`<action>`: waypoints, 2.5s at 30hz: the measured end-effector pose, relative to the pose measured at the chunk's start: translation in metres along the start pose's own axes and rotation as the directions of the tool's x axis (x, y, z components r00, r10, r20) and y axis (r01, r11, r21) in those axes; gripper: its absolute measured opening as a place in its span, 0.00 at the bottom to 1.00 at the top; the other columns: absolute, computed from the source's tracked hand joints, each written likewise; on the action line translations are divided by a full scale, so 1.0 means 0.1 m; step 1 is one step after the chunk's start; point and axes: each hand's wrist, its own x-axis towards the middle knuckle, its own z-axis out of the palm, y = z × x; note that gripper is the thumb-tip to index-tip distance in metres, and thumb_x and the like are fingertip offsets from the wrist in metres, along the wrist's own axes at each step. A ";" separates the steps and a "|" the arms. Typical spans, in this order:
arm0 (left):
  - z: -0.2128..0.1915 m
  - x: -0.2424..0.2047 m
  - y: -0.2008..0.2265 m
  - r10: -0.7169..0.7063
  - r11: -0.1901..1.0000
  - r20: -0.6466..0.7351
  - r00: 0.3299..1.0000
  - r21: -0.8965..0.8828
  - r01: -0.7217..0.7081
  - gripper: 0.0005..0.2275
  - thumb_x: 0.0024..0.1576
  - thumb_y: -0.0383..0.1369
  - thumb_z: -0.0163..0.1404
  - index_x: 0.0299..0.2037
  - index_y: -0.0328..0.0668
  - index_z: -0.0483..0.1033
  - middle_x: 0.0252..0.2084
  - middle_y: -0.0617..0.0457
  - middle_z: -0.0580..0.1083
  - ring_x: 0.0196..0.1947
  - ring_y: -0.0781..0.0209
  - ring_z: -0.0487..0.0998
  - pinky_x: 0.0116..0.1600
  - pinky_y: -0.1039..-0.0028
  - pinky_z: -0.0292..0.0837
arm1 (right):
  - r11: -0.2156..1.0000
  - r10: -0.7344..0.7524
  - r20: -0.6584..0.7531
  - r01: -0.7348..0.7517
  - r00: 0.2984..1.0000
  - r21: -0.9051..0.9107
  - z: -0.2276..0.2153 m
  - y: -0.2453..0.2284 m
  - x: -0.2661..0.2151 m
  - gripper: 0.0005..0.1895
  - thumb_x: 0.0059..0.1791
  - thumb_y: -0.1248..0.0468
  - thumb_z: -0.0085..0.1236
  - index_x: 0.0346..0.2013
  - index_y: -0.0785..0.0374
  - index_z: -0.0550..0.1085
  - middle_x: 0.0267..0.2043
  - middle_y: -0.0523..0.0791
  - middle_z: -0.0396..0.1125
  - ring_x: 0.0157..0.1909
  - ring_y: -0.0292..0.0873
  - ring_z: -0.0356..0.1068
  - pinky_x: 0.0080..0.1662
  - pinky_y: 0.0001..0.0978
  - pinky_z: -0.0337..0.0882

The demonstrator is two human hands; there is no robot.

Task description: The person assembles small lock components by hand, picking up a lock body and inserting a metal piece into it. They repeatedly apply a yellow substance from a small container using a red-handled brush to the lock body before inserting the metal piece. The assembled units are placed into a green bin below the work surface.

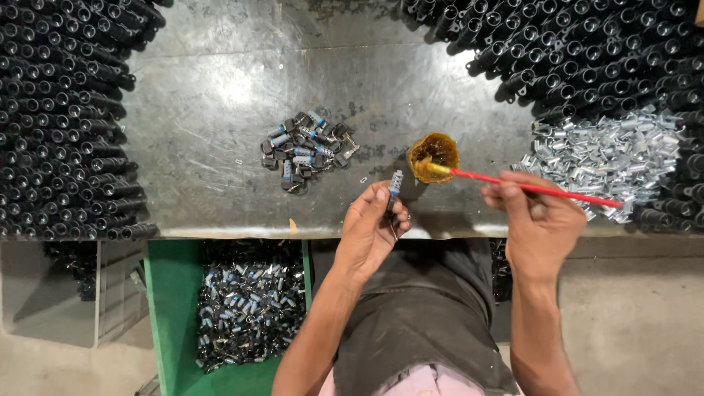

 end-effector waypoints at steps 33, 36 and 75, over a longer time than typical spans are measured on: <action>0.05 0.43 1.17 0.408 -0.742 0.511 0.756 0.668 -0.051 0.19 0.54 0.38 0.60 0.54 0.47 0.75 0.63 0.44 0.67 0.64 0.38 0.63 0.65 0.38 0.54 | 0.494 -0.070 0.685 0.622 0.725 -0.608 0.84 0.08 -0.50 0.24 0.39 0.56 0.69 0.48 0.58 0.80 0.35 0.43 0.66 0.37 0.49 0.64 0.36 0.42 0.69; -0.04 0.34 1.08 0.316 -0.715 0.499 0.807 0.684 -0.143 0.18 0.53 0.36 0.60 0.53 0.46 0.75 0.60 0.46 0.70 0.62 0.42 0.66 0.66 0.41 0.56 | 0.479 -0.131 0.714 0.674 0.688 -0.562 0.81 0.19 -0.51 0.18 0.41 0.60 0.69 0.45 0.57 0.80 0.38 0.41 0.67 0.38 0.47 0.63 0.38 0.41 0.70; 0.12 -0.84 0.02 -0.037 0.999 -0.051 0.998 0.031 0.039 0.14 0.63 0.32 0.49 0.58 0.42 0.69 0.41 0.56 0.72 0.35 0.69 0.69 0.43 0.75 0.73 | 0.981 0.143 0.449 -0.187 0.882 0.055 0.59 -0.16 -0.67 0.06 0.46 0.77 0.62 0.35 0.68 0.75 0.43 0.46 0.68 0.38 0.36 0.76 0.38 0.25 0.80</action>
